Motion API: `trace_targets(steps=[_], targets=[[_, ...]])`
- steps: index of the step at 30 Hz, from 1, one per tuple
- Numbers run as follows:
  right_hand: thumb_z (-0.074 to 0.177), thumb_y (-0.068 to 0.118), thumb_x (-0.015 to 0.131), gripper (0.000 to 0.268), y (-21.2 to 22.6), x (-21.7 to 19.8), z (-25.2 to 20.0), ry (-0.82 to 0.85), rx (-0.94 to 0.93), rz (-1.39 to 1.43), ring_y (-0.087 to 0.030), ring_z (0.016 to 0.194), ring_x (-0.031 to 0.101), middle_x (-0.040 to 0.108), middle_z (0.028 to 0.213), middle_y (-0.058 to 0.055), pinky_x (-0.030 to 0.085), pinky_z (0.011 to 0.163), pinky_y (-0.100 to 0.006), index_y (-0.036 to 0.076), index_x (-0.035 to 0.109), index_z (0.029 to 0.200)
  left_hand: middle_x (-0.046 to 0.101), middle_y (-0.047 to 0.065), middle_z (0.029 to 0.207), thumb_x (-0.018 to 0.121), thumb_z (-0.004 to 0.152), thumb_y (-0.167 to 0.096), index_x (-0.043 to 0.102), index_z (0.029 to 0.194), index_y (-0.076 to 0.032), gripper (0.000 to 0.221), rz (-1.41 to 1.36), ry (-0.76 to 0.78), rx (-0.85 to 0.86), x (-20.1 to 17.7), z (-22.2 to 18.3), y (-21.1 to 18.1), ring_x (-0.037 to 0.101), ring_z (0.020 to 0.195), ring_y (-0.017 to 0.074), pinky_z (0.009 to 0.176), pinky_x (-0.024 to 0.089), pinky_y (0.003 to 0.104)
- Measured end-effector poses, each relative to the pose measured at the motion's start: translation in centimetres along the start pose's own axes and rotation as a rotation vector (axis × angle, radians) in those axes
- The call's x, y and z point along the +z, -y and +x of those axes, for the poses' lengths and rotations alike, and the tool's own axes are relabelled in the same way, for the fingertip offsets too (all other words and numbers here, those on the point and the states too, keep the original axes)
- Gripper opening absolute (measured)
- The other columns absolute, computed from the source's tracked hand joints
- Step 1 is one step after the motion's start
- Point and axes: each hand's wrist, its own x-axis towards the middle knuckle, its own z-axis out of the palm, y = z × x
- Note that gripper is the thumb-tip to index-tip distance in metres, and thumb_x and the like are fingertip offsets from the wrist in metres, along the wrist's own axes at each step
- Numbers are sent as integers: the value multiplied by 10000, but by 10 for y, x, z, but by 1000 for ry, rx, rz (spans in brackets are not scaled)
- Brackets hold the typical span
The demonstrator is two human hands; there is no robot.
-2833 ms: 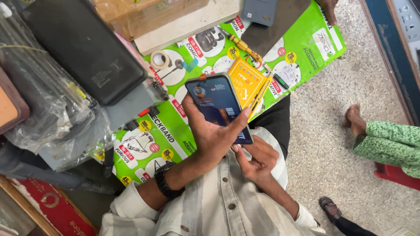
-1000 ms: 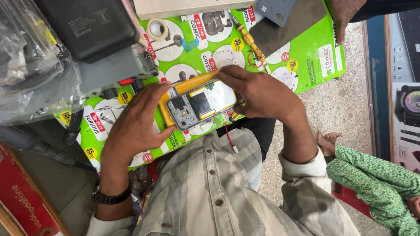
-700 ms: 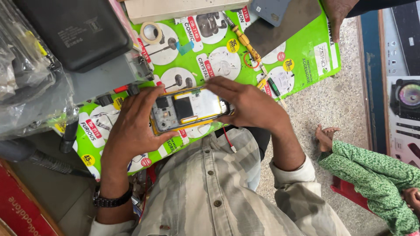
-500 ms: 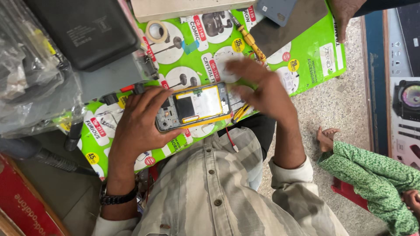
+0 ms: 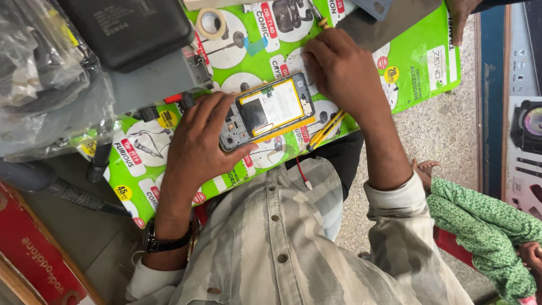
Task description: The person disassembles a smartphone by removing the back cover and unscrewing internal components. They use a screwdriver to remove screws from the phone's frame and handle the device's internal parts, including the battery and motherboard, on a cluttered workbench.
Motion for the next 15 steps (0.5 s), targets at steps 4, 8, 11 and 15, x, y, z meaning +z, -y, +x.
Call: trace_targets(steps=[4, 8, 11, 15], targets=[[983, 100, 790, 233, 3, -7, 2, 45, -32, -11, -327, 979, 648, 606, 1076, -138, 556, 744, -406, -6, 618, 1099, 570, 161, 1421, 933, 717, -370, 542, 1450, -50, 891, -2, 12, 2, -1, -1, 1, 568, 1294, 375, 1087, 477, 472], [1045, -30, 702, 149, 9, -21, -16, 63, 97, 414, -304, 1000, 664, 608, 1127, -150, 559, 848, -400, -7, 597, 1148, 568, 160, 1425, 936, 712, -380, 535, 1448, -43, 903, -2, 2, 7, 0, 0, 2, 565, 1302, 374, 1100, 475, 472], [1019, -56, 682, 160, 14, -12, -23, 77, 116, 484, -306, 1044, 683, 633, 1142, -142, 573, 875, -385, -1, 612, 1152, 573, 157, 1414, 938, 707, -373, 548, 1449, -45, 900, 2, 7, 6, 0, -1, 1, 572, 1286, 369, 1083, 481, 467], [1005, -50, 701, 144, 16, 2, -28, 33, 171, 464, -308, 1031, 697, 663, 1125, -142, 575, 866, -382, -4, 651, 1132, 569, 157, 1421, 938, 716, -375, 539, 1452, -30, 905, 17, 14, 29, 0, 0, 1, 565, 1291, 370, 1093, 473, 466]])
